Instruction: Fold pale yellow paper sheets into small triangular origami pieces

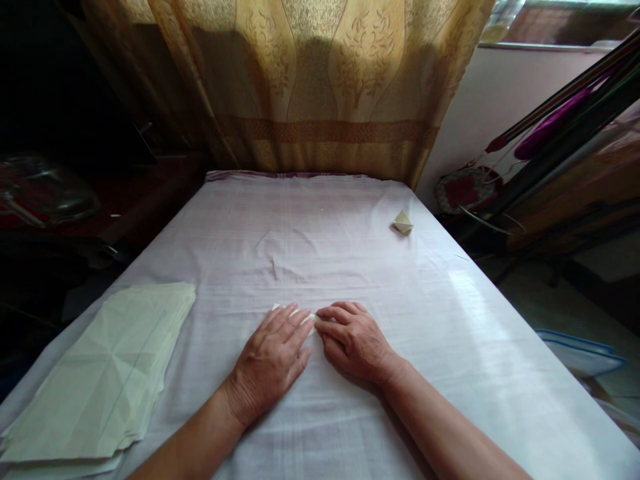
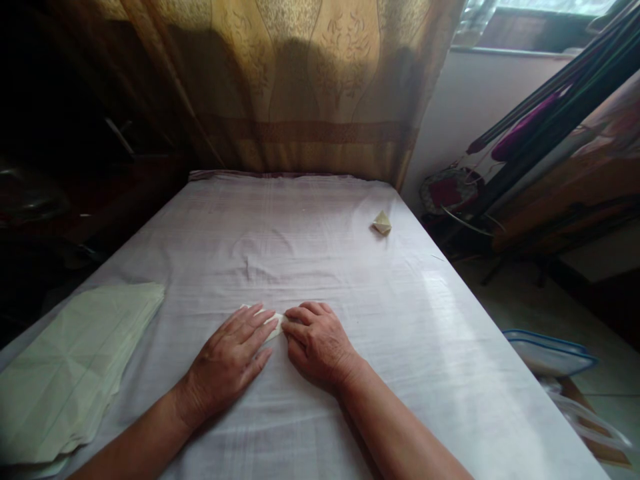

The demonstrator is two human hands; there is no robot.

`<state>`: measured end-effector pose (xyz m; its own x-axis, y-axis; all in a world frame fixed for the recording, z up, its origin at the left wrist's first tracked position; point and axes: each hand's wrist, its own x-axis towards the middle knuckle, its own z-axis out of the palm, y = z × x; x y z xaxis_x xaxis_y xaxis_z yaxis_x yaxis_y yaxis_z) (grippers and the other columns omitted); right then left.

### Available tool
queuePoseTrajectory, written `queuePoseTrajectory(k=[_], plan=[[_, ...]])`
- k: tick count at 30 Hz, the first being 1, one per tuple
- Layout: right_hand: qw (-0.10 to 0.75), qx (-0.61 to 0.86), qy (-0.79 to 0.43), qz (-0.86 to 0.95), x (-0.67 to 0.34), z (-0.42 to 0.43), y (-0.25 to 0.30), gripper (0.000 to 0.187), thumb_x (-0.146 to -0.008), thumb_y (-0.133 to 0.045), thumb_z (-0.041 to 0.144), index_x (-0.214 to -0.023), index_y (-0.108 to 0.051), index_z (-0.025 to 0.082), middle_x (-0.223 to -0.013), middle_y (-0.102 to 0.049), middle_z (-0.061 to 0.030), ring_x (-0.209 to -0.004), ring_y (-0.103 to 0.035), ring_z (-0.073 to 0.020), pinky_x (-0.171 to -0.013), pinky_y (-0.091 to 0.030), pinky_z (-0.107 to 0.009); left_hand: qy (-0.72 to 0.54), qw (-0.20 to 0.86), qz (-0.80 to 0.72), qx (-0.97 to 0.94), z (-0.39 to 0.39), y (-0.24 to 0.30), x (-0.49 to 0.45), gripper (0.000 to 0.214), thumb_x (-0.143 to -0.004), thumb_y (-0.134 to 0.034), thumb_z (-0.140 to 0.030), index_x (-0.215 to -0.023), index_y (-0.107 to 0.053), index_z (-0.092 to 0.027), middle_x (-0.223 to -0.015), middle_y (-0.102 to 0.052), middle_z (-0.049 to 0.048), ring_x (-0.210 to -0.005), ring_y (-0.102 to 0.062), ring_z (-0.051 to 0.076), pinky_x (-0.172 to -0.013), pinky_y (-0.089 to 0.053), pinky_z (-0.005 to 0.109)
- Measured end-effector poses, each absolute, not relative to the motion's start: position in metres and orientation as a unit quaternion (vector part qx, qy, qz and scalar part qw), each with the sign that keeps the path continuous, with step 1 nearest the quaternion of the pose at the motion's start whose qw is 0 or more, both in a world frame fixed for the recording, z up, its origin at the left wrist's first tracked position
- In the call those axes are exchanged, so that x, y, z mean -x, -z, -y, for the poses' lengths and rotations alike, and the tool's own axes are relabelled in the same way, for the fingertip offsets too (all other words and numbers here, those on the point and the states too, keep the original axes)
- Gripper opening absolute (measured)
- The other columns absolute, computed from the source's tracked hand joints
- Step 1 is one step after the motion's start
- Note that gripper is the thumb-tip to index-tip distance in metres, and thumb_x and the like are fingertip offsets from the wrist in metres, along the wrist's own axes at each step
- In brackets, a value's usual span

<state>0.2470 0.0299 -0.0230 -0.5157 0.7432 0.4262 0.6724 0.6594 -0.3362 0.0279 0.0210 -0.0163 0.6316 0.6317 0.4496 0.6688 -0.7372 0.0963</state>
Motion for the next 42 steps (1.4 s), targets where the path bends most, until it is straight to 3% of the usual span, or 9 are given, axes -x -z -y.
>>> queuePoseTrajectory(k=[4,9,13,19,22,26,31,36,42], plan=[[0.267,0.401,-0.058,0.875,-0.245,-0.028,0.019,0.024,-0.086,-0.058,0.016,-0.106,-0.071,0.021,-0.11,-0.072,-0.0049,-0.1,-0.058,-0.0236,-0.088,-0.045,-0.04,0.16,0.052,0.394,0.904,-0.03,0.027,-0.01,0.047,-0.1,-0.043,-0.044,-0.138,-0.054,-0.019,-0.141,-0.058,0.0061,-0.132,-0.051,0.023,-0.116,-0.031,0.04],[0.278,0.408,-0.05,0.868,-0.249,-0.023,0.018,0.024,-0.088,-0.057,0.017,-0.107,-0.071,0.021,-0.107,-0.074,-0.0041,-0.098,-0.059,-0.0239,-0.085,-0.046,-0.041,0.144,0.039,0.405,0.902,-0.032,0.028,0.007,0.045,-0.102,-0.039,-0.045,-0.135,-0.057,-0.019,-0.139,-0.06,0.0048,-0.131,-0.052,0.022,-0.115,-0.027,0.041],[0.314,0.42,-0.064,0.849,-0.253,-0.025,0.025,0.017,-0.09,-0.057,0.019,-0.097,-0.073,0.022,-0.102,-0.075,-0.0026,-0.09,-0.061,-0.0216,-0.082,-0.046,-0.039,0.17,0.013,0.415,0.894,-0.043,0.02,0.014,0.034,-0.103,-0.04,-0.037,-0.116,-0.067,-0.021,-0.122,-0.071,0.0042,-0.116,-0.062,0.023,-0.108,-0.034,0.045],[0.367,0.487,-0.129,0.782,-0.245,-0.036,0.036,0.019,-0.085,-0.064,0.015,-0.066,-0.062,0.021,-0.082,-0.071,-0.0009,-0.076,-0.062,-0.0162,-0.075,-0.047,-0.031,0.162,-0.053,0.502,0.848,-0.063,0.01,0.004,0.017,-0.092,-0.061,-0.029,-0.079,-0.065,-0.019,-0.085,-0.071,0.0036,-0.085,-0.064,0.022,-0.082,-0.047,0.036],[0.323,0.538,-0.127,0.768,-0.24,-0.036,0.033,0.011,-0.077,-0.069,0.013,-0.074,-0.062,0.021,-0.085,-0.069,-0.0028,-0.082,-0.061,-0.0194,-0.078,-0.047,-0.033,0.137,-0.082,0.529,0.833,-0.068,0.002,-0.002,0.006,-0.087,-0.066,-0.025,-0.085,-0.065,-0.02,-0.088,-0.069,0.0027,-0.089,-0.062,0.022,-0.083,-0.046,0.035],[0.257,0.593,-0.113,0.755,-0.237,-0.034,0.024,0.016,-0.076,-0.071,0.017,-0.091,-0.066,0.02,-0.098,-0.067,-0.0072,-0.094,-0.059,-0.0242,-0.084,-0.046,-0.036,0.077,-0.113,0.523,0.841,-0.077,-0.009,-0.005,0.014,-0.085,-0.064,-0.023,-0.099,-0.067,-0.022,-0.099,-0.068,0.005,-0.098,-0.06,0.024,-0.089,-0.044,0.036],[0.219,0.602,-0.114,0.76,-0.235,-0.033,0.017,0.01,-0.081,-0.069,0.02,-0.09,-0.069,0.024,-0.109,-0.066,-0.0064,-0.102,-0.057,-0.0252,-0.09,-0.044,-0.038,0.052,-0.131,0.496,0.857,-0.088,-0.019,-0.009,0.006,-0.079,-0.066,-0.019,-0.084,-0.065,-0.021,-0.088,-0.067,0.0033,-0.089,-0.06,0.023,-0.08,-0.044,0.032],[0.248,0.597,-0.104,0.756,-0.234,-0.029,0.025,0.009,-0.081,-0.068,0.02,-0.089,-0.066,0.022,-0.11,-0.068,-0.0069,-0.101,-0.059,-0.0251,-0.087,-0.044,-0.038,0.093,-0.138,0.467,0.869,-0.085,-0.015,-0.008,0.01,-0.078,-0.062,-0.012,-0.082,-0.063,-0.021,-0.076,-0.066,-0.0001,-0.073,-0.061,0.018,-0.068,-0.043,0.027],[0.349,0.543,-0.074,0.76,-0.236,-0.025,0.037,0.01,-0.082,-0.067,0.018,-0.091,-0.067,0.023,-0.112,-0.071,-0.0066,-0.103,-0.063,-0.024,-0.087,-0.044,-0.038,0.209,-0.11,0.412,0.88,-0.07,-0.005,0.0,0.012,-0.086,-0.057,-0.011,-0.083,-0.063,-0.021,-0.085,-0.069,0.0008,-0.084,-0.062,0.016,-0.079,-0.047,0.027]])
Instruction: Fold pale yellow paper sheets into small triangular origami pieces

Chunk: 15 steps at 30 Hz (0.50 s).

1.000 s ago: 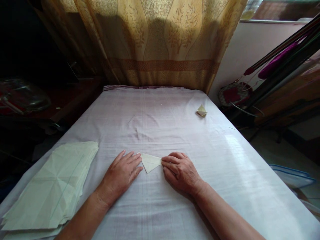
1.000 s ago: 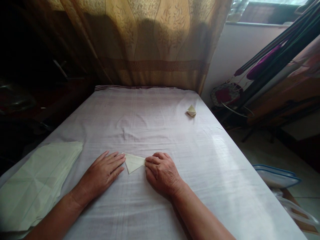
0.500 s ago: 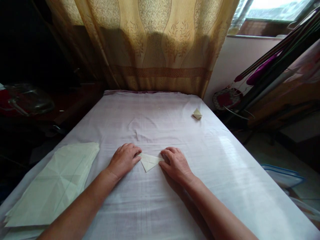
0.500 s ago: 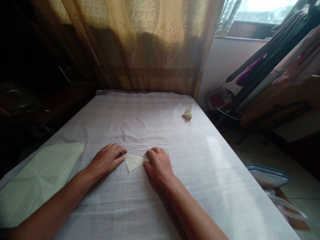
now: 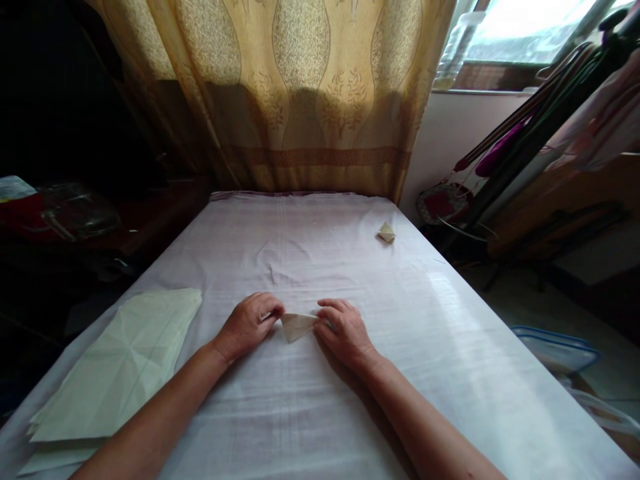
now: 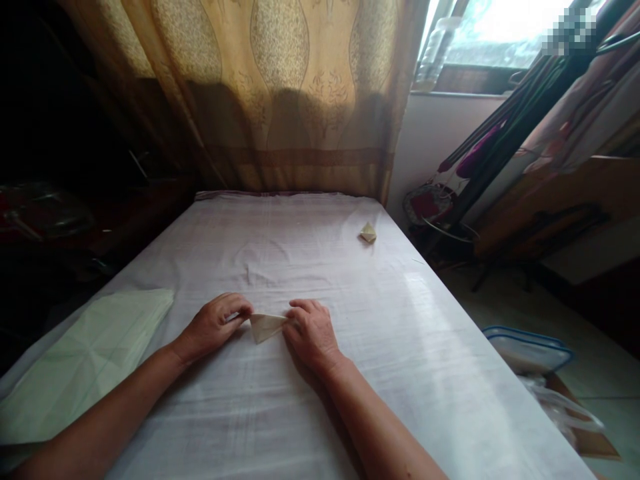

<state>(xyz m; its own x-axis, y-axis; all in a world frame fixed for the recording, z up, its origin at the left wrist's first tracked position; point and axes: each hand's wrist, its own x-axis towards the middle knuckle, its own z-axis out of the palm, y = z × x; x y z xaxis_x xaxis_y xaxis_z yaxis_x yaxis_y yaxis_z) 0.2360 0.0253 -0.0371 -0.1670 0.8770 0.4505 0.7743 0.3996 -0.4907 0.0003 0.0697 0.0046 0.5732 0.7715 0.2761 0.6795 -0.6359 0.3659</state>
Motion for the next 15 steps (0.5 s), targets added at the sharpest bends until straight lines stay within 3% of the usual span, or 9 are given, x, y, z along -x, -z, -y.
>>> queuePoseTrajectory(k=[5,9,12,15], plan=[[0.42,0.442,0.015,0.793,-0.241,-0.015,0.02,0.012,-0.091,-0.055,0.012,-0.09,-0.062,0.022,-0.098,-0.074,-0.0038,-0.089,-0.065,-0.0178,-0.081,-0.043,-0.033,-0.28,0.036,-0.398,-0.873,-0.063,0.002,0.0,0.017,-0.094,-0.049,-0.016,-0.09,-0.065,-0.021,-0.091,-0.068,0.0049,-0.089,-0.06,0.02,-0.086,-0.047,0.035],[0.32,0.409,0.091,0.85,-0.243,-0.005,0.014,0.016,-0.094,-0.05,0.012,-0.089,-0.063,0.022,-0.092,-0.073,-0.0035,-0.083,-0.062,-0.0174,-0.077,-0.041,-0.032,-0.27,-0.049,-0.356,-0.893,-0.06,0.012,-0.005,0.018,-0.092,-0.051,-0.012,-0.092,-0.066,-0.022,-0.094,-0.07,0.0049,-0.092,-0.06,0.021,-0.087,-0.048,0.036],[0.235,0.405,0.094,0.878,-0.242,-0.002,0.021,0.014,-0.093,-0.057,0.016,-0.082,-0.063,0.022,-0.082,-0.07,-0.0023,-0.075,-0.057,-0.0172,-0.071,-0.038,-0.031,-0.237,-0.03,-0.351,-0.905,-0.052,0.015,-0.007,0.018,-0.087,-0.055,-0.008,-0.093,-0.067,-0.021,-0.099,-0.071,0.0049,-0.096,-0.061,0.021,-0.091,-0.048,0.038],[0.2,0.4,0.07,0.892,-0.241,-0.003,0.026,0.008,-0.091,-0.062,0.019,-0.085,-0.065,0.022,-0.082,-0.069,-0.0022,-0.075,-0.055,-0.0174,-0.07,-0.039,-0.031,-0.221,-0.008,-0.352,-0.91,-0.035,0.014,-0.009,0.033,-0.082,-0.055,-0.003,-0.109,-0.066,-0.02,-0.117,-0.069,0.0065,-0.115,-0.057,0.024,-0.105,-0.043,0.045]])
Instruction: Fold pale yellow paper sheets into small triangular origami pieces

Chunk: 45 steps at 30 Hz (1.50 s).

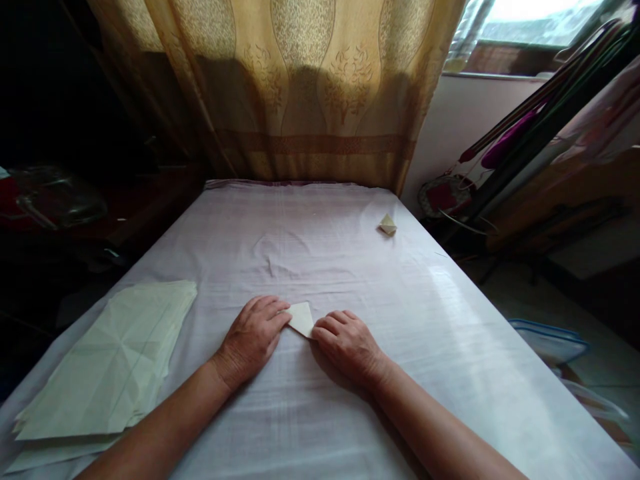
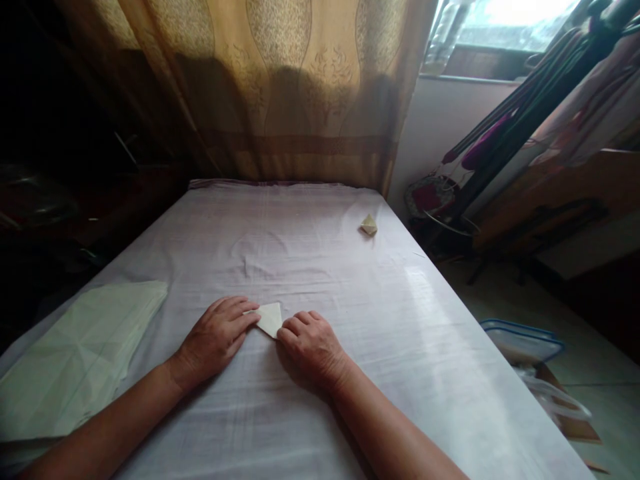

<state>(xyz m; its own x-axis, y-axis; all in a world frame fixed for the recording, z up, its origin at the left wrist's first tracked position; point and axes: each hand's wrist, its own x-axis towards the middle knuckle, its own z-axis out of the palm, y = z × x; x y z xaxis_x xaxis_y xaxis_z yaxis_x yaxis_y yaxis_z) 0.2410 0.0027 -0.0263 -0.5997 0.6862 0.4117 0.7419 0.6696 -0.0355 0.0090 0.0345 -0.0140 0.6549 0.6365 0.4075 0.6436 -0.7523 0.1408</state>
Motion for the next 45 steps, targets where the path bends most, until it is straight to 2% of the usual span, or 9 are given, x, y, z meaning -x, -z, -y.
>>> queuePoseTrajectory(k=[3,8,14,19,26,36,40,45], plan=[[0.21,0.394,0.035,0.894,-0.241,-0.003,0.026,0.007,-0.092,-0.061,0.02,-0.091,-0.067,0.022,-0.085,-0.07,-0.0022,-0.077,-0.056,-0.0175,-0.071,-0.04,-0.031,0.205,-0.031,0.321,0.924,-0.017,0.013,-0.015,0.04,-0.084,-0.055,-0.007,-0.121,-0.063,-0.02,-0.122,-0.067,0.0069,-0.119,-0.056,0.024,-0.108,-0.043,0.044],[0.269,0.398,-0.057,0.875,-0.246,-0.006,0.026,0.011,-0.094,-0.058,0.019,-0.096,-0.069,0.022,-0.091,-0.071,-0.0027,-0.081,-0.059,-0.0164,-0.077,-0.046,-0.029,0.206,-0.058,0.306,0.927,-0.007,0.016,-0.023,0.033,-0.089,-0.054,-0.016,-0.12,-0.063,-0.02,-0.115,-0.068,0.0075,-0.108,-0.062,0.023,-0.099,-0.051,0.039],[0.307,0.406,-0.124,0.852,-0.255,-0.013,0.032,0.013,-0.088,-0.065,0.017,-0.097,-0.07,0.024,-0.101,-0.071,-0.0036,-0.092,-0.063,-0.0179,-0.085,-0.049,-0.033,0.199,-0.044,0.289,0.935,-0.008,0.02,-0.018,0.039,-0.09,-0.055,-0.016,-0.127,-0.06,-0.023,-0.124,-0.064,0.0081,-0.116,-0.059,0.025,-0.101,-0.049,0.043],[0.325,0.43,-0.147,0.83,-0.253,-0.013,0.034,0.016,-0.088,-0.061,0.015,-0.1,-0.068,0.023,-0.101,-0.071,-0.0043,-0.092,-0.064,-0.0176,-0.085,-0.049,-0.034,0.188,-0.043,0.298,0.935,-0.004,0.02,-0.019,0.039,-0.088,-0.057,-0.015,-0.125,-0.061,-0.025,-0.125,-0.062,0.008,-0.117,-0.057,0.026,-0.104,-0.047,0.044],[0.311,0.468,-0.146,0.814,-0.248,-0.009,0.033,0.007,-0.086,-0.062,0.016,-0.086,-0.065,0.023,-0.104,-0.068,-0.0052,-0.096,-0.061,-0.0203,-0.087,-0.046,-0.037,0.175,-0.047,0.307,0.934,-0.003,0.02,-0.02,0.043,-0.088,-0.057,-0.015,-0.13,-0.058,-0.025,-0.128,-0.061,0.0077,-0.12,-0.055,0.026,-0.105,-0.046,0.045],[0.302,0.467,-0.138,0.82,-0.249,-0.007,0.031,0.007,-0.087,-0.063,0.017,-0.086,-0.066,0.023,-0.105,-0.068,-0.0042,-0.096,-0.062,-0.0196,-0.088,-0.046,-0.037,0.183,-0.042,0.307,0.933,-0.001,0.022,-0.02,0.032,-0.095,-0.052,-0.021,-0.125,-0.062,-0.03,-0.128,-0.059,0.0082,-0.12,-0.054,0.026,-0.105,-0.045,0.046],[0.306,0.459,-0.159,0.819,-0.251,-0.002,0.027,0.012,-0.083,-0.059,0.012,-0.084,-0.065,0.022,-0.112,-0.067,-0.0064,-0.103,-0.061,-0.0211,-0.091,-0.045,-0.039,0.168,-0.046,0.303,0.937,0.0,0.02,-0.022,0.034,-0.095,-0.049,-0.016,-0.124,-0.062,-0.028,-0.127,-0.058,0.0097,-0.12,-0.053,0.027,-0.105,-0.045,0.047],[0.288,0.473,-0.178,0.814,-0.248,0.003,0.02,0.006,-0.079,-0.062,0.016,-0.077,-0.062,0.021,-0.116,-0.066,-0.0079,-0.106,-0.059,-0.0234,-0.093,-0.044,-0.041,0.15,-0.04,0.299,0.942,0.0,0.018,-0.022,0.037,-0.094,-0.048,-0.013,-0.127,-0.06,-0.027,-0.128,-0.056,0.0106,-0.121,-0.052,0.027,-0.105,-0.045,0.047]])
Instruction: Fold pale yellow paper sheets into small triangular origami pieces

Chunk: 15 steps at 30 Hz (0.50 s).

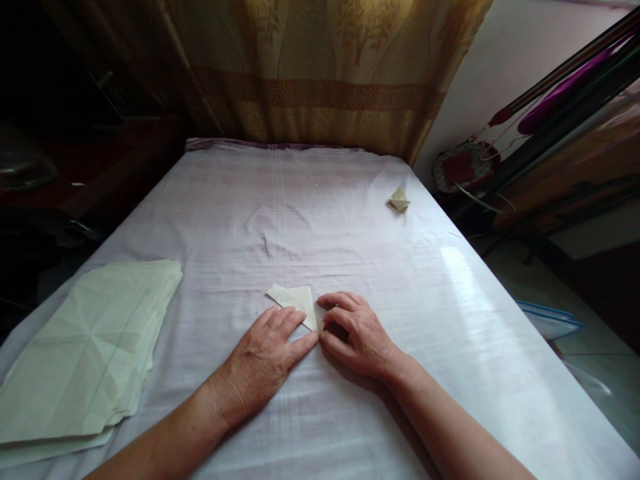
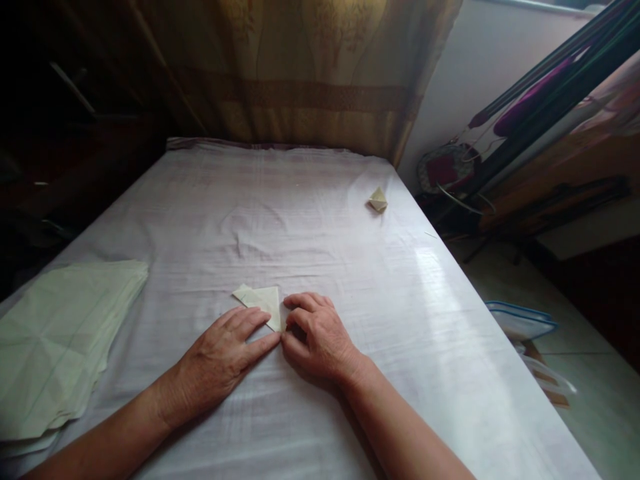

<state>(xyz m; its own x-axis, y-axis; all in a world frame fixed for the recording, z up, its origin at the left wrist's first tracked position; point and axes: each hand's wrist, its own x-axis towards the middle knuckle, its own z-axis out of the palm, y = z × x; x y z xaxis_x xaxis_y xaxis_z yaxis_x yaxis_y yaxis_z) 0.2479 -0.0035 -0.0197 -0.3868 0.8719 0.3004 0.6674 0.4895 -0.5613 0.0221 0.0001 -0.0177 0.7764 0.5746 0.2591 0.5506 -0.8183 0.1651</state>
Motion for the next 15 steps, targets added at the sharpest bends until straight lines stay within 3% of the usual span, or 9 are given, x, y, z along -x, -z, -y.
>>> queuePoseTrajectory(k=[15], plan=[[0.3,0.455,-0.135,0.828,-0.2409,0.0107,0.0218,0.011,-0.083,-0.056,0.013,-0.085,-0.064,0.021,-0.111,-0.068,-0.0075,-0.098,-0.061,-0.021,-0.088,-0.043,-0.038,-0.158,0.031,-0.288,-0.944,-0.0024,0.0159,-0.0213,0.032,-0.096,-0.047,-0.016,-0.124,-0.061,-0.026,-0.128,-0.057,0.01,-0.119,-0.054,0.026,-0.103,-0.046,0.046]])
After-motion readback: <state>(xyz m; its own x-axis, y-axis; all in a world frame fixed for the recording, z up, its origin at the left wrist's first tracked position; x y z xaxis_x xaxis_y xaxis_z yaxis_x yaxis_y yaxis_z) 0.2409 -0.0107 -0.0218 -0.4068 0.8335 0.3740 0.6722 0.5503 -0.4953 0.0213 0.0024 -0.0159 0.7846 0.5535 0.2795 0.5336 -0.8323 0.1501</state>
